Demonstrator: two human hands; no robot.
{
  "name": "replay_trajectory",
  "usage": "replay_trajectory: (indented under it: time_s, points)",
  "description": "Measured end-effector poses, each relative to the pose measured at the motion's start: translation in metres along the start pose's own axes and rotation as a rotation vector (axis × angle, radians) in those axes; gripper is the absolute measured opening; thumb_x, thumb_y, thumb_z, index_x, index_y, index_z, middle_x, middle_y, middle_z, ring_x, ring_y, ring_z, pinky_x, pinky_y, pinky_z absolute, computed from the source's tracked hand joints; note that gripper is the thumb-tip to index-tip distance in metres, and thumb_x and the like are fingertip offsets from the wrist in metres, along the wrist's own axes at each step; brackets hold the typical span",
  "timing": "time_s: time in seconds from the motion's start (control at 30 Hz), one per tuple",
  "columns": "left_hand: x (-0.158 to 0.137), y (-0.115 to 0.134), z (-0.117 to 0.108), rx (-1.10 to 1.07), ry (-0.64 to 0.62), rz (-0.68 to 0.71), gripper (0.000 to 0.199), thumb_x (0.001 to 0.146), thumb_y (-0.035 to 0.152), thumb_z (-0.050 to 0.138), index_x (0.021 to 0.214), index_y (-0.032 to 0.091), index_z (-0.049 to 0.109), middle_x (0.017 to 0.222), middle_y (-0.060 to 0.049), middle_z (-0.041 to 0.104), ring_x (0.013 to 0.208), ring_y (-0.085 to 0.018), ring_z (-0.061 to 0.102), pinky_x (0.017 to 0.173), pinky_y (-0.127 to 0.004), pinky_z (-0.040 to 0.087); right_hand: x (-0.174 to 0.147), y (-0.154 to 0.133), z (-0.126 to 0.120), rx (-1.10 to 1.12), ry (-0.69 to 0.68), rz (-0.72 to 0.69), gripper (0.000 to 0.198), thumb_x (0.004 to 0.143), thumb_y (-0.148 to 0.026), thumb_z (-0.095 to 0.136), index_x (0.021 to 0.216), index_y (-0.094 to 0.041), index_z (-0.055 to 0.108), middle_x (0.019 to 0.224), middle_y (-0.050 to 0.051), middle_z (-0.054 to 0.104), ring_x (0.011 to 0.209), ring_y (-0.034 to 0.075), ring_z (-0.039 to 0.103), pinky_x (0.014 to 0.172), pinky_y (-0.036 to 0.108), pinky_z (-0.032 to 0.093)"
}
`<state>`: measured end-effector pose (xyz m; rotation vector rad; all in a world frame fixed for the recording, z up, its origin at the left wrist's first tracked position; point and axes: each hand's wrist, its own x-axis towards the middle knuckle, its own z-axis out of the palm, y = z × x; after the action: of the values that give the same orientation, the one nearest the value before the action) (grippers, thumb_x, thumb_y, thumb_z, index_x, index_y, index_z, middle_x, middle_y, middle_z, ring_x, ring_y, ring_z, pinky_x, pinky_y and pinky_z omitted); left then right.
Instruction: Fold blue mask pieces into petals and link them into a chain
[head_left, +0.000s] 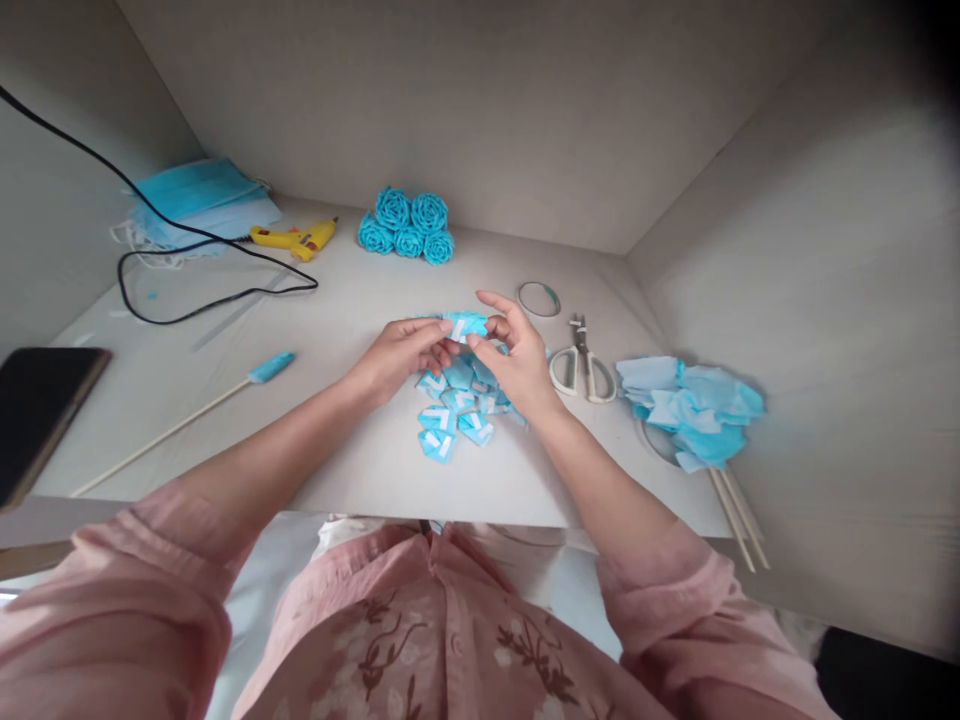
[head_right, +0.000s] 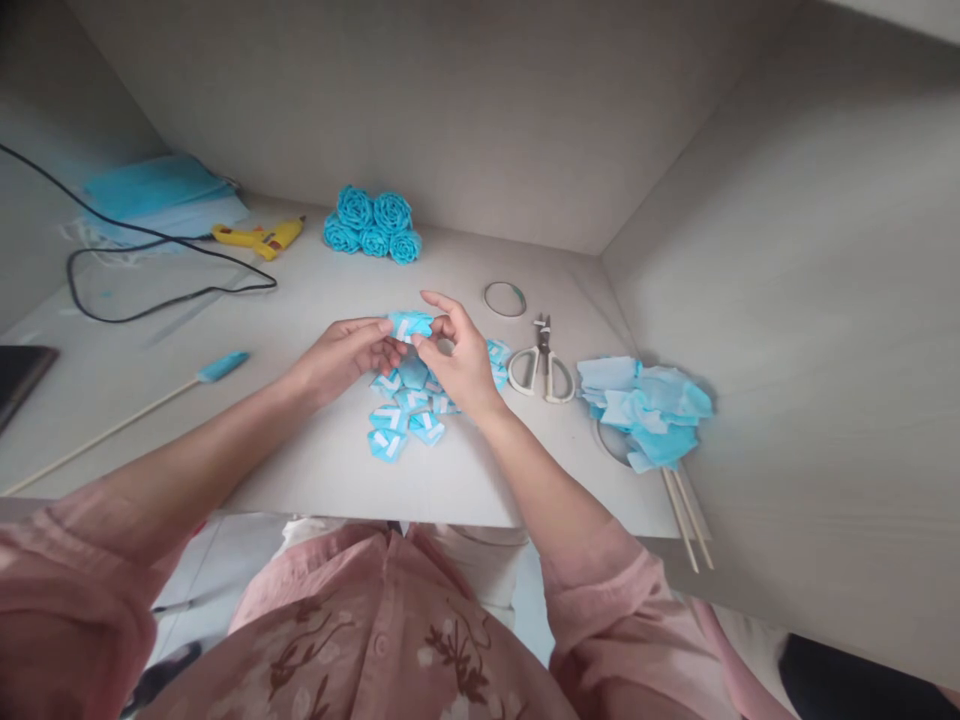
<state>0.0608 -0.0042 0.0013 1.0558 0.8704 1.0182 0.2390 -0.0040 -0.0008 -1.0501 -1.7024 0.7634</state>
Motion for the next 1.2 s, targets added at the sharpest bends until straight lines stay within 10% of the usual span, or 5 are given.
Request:
replay_trajectory:
  time_s: [0.43, 0.57, 1.2]
  points:
    - [-0.002, 0.003, 0.001, 0.103, 0.110, 0.119, 0.022, 0.071, 0.033, 0.074, 0.070, 0.016, 0.061, 0.061, 0.002, 0.059, 0.050, -0.007, 0.050, 0.051, -0.021, 0.041, -0.001, 0.000, -0.001, -0.060, 0.098, -0.047, 0.043, 0.087, -0.024, 0.055, 0.130, -0.026, 0.052, 0.098, 0.002, 0.073, 0.092, 0.018, 0.066, 0.088, 0.035, 0.052]
    - [-0.002, 0.004, 0.002, 0.140, 0.196, 0.169, 0.019, 0.071, 0.031, 0.073, 0.071, 0.016, 0.062, 0.059, 0.003, 0.057, 0.050, -0.007, 0.049, 0.050, -0.020, 0.041, -0.003, -0.006, -0.001, -0.218, 0.221, -0.129, 0.012, 0.088, -0.026, 0.059, 0.097, -0.024, 0.065, 0.090, 0.002, 0.073, 0.086, 0.018, 0.066, 0.088, 0.036, 0.050]
    - [-0.004, 0.003, 0.005, 0.324, 0.121, 0.218, 0.025, 0.072, 0.035, 0.069, 0.063, 0.015, 0.057, 0.056, 0.002, 0.054, 0.048, -0.006, 0.045, 0.045, -0.018, 0.036, -0.003, -0.004, 0.004, -0.300, 0.084, -0.144, 0.009, 0.084, -0.024, 0.066, 0.079, -0.022, 0.073, 0.079, 0.000, 0.076, 0.070, 0.015, 0.066, 0.080, 0.031, 0.048]
